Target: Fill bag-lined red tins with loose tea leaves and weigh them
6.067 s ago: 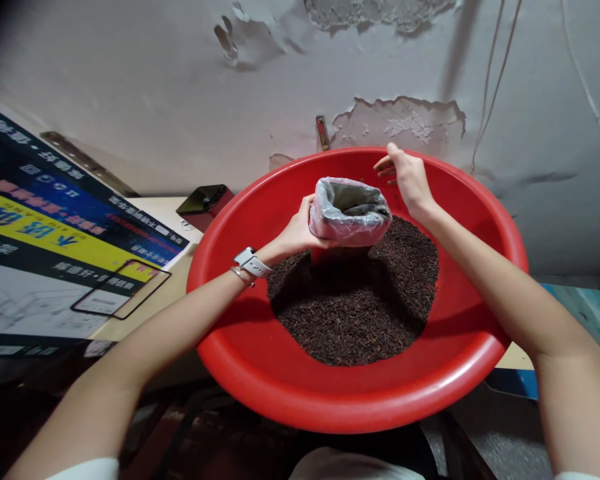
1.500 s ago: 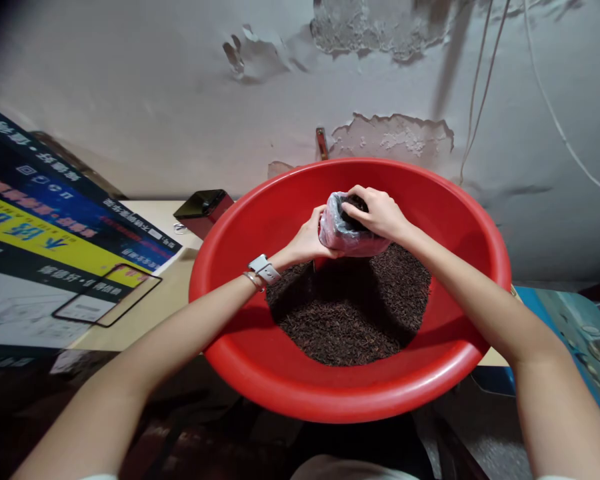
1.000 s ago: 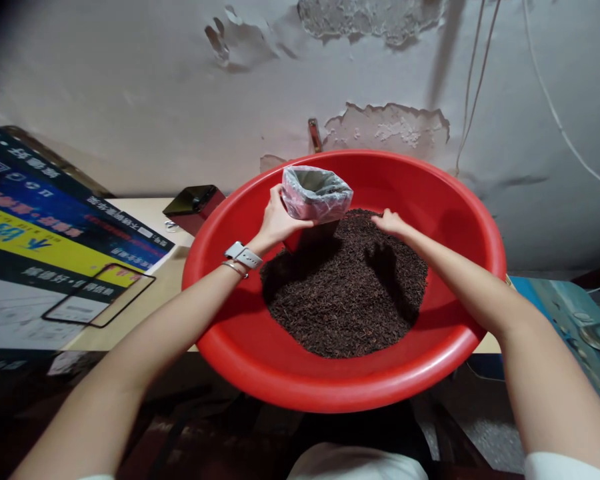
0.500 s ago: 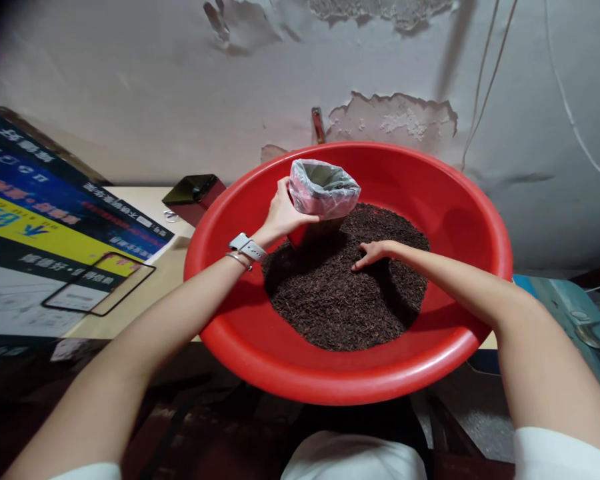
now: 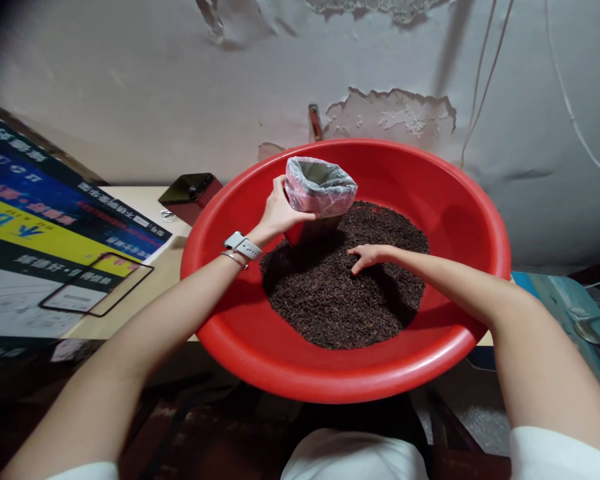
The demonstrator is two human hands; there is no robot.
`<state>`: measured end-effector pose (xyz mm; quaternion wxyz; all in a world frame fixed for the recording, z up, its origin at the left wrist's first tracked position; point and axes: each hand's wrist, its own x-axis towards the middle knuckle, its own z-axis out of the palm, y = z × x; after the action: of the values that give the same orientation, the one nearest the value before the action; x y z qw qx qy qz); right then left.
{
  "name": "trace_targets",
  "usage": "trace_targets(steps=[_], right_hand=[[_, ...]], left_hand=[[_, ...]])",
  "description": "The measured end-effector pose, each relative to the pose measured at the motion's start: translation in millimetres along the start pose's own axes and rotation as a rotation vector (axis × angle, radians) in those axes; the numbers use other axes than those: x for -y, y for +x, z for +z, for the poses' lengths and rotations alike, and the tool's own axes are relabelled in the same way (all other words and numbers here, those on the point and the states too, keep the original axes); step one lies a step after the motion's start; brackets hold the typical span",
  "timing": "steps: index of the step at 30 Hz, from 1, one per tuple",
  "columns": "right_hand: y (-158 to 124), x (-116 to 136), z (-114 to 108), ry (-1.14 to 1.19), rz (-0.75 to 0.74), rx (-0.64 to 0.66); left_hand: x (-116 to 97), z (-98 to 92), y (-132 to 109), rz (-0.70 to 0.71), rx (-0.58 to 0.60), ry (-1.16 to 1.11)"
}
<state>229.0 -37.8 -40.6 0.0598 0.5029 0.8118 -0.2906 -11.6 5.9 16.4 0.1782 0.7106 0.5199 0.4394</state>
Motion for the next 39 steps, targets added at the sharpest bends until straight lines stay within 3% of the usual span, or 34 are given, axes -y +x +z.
trace_targets(steps=[3,10,14,17,20,24,27,30,34,36,39], right_hand=[[1,2,-8,0.014,0.002,0.026],[-20,-10,-66,0.206,0.089,-0.196],[-40,-23,-112,0.246,0.067,-0.503],[-54,-19,-135,0.2,-0.009,-0.753],[-66,6,-135,0.18,-0.106,-0.812],[-73,45,-115,0.141,-0.191,-0.725],[-73,52,-109,0.188,-0.243,-0.741],[-63,37,-115,0.304,-0.211,-0.891],[-40,-1,-122,0.402,0.053,-1.027],[-30,-20,-119,0.38,0.215,-0.969],[-22,-41,-105,0.163,0.326,-0.67]], left_hand=[[0,-0.5,0,-0.003,-0.003,0.001],[-9,-4.1,-4,0.014,0.051,0.009],[-18,-2.1,-7,0.069,0.129,0.001],[-27,3.8,-14,0.145,0.206,-0.011],[-38,10.4,-22,0.224,0.272,-0.013],[-48,14.5,-29,0.262,0.314,-0.061],[-45,15.4,-28,0.25,0.318,-0.107],[-34,16.7,-23,0.226,0.32,-0.107],[-18,16.9,-15,0.21,0.336,-0.109],[-14,15.6,-13,0.17,0.325,-0.097],[-12,12.8,-11,0.092,0.265,-0.051]])
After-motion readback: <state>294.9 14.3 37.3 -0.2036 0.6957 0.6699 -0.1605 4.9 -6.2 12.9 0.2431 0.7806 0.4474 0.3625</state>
